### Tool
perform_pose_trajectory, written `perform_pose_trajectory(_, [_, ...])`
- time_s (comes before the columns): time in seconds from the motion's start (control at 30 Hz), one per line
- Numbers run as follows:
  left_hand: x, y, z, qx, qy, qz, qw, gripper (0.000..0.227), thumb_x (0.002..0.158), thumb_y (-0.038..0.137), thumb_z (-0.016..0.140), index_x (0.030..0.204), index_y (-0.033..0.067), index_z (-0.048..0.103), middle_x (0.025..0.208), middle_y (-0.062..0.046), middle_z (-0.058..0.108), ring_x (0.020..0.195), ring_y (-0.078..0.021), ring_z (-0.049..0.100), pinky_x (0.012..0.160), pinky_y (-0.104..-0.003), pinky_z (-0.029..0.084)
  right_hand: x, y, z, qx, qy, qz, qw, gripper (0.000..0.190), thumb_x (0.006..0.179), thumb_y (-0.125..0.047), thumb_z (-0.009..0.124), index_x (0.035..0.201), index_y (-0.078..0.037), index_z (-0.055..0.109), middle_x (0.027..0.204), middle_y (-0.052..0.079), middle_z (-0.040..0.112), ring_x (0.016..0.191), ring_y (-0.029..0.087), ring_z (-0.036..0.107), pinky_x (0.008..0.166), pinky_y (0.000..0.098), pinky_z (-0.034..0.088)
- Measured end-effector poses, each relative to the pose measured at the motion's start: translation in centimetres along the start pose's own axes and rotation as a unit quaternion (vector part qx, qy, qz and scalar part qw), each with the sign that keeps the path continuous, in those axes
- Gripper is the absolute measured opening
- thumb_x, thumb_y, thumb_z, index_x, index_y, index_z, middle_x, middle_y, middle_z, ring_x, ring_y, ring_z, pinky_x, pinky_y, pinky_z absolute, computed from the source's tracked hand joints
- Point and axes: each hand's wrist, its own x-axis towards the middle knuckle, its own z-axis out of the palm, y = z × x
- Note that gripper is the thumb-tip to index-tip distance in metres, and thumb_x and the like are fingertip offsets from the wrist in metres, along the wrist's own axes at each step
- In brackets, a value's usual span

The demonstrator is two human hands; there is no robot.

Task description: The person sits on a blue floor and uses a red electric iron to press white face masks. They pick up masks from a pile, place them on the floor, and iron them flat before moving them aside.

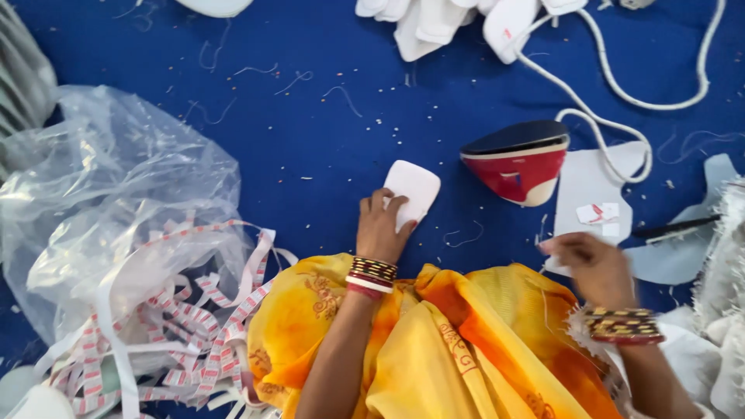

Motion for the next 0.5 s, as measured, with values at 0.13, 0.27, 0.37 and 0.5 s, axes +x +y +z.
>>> perform_pose_trajectory(0.13, [-0.4, 0.3, 0.0, -0.008, -0.008, -0.008, 1.000, 0.044, 0.079, 0.023, 0.083, 0.120, 0.0136, 0.071, 0.130, -0.009, 0.057, 0.115, -0.0358, 0.051, 0.096, -0.044, 0.047, -2.0, -8.4, 5.6, 0.055, -0.180, -0.088, 0.978, 0.027, 0.087, -0.033, 0.075, 0.102, -0.011, 0.079, 0.103, 0.004, 0.079, 0.092, 0.015, 0.073, 0.082, 0.0317, 0.057])
perform_pose_trajectory(0.27, [-0.5, 0.0, 0.5, -0.008, -0.003, -0.011, 1.000, 0.044, 0.078, 0.023, 0.082, 0.120, 0.0136, 0.071, 0.131, -0.007, 0.057, 0.117, -0.0342, 0.052, 0.095, -0.043, 0.049, 2.6, -13.6, 12.1, 0.087, -0.121, -0.205, 0.967, 0.026, 0.088, -0.028, 0.077, 0.101, -0.006, 0.077, 0.095, 0.010, 0.078, 0.083, 0.022, 0.075, 0.075, 0.0344, 0.057])
perform_pose_trajectory(0.37, [-0.5, 0.0, 0.7, -0.001, 0.001, -0.009, 1.000, 0.052, 0.078, 0.024, 0.082, 0.127, 0.0145, 0.067, 0.131, -0.006, 0.057, 0.119, -0.0330, 0.052, 0.098, -0.043, 0.050, 6.4, -15.0, 15.4, 0.057, -0.064, -0.236, 0.968, 0.021, 0.089, -0.023, 0.079, 0.099, -0.004, 0.077, 0.091, 0.016, 0.076, 0.082, 0.028, 0.076, 0.073, 0.0368, 0.058])
perform_pose_trajectory(0.5, [-0.1, 0.4, 0.7, 0.048, -0.018, 0.005, 0.999, 0.068, 0.079, 0.028, 0.079, 0.143, 0.0205, 0.057, 0.132, -0.009, 0.052, 0.117, -0.0338, 0.050, 0.093, -0.045, 0.048, 7.5, -15.1, 16.1, 0.014, -0.016, -0.265, 0.964, 0.019, 0.086, -0.016, 0.079, 0.098, -0.002, 0.073, 0.092, 0.015, 0.074, 0.083, 0.030, 0.075, 0.073, 0.0394, 0.059])
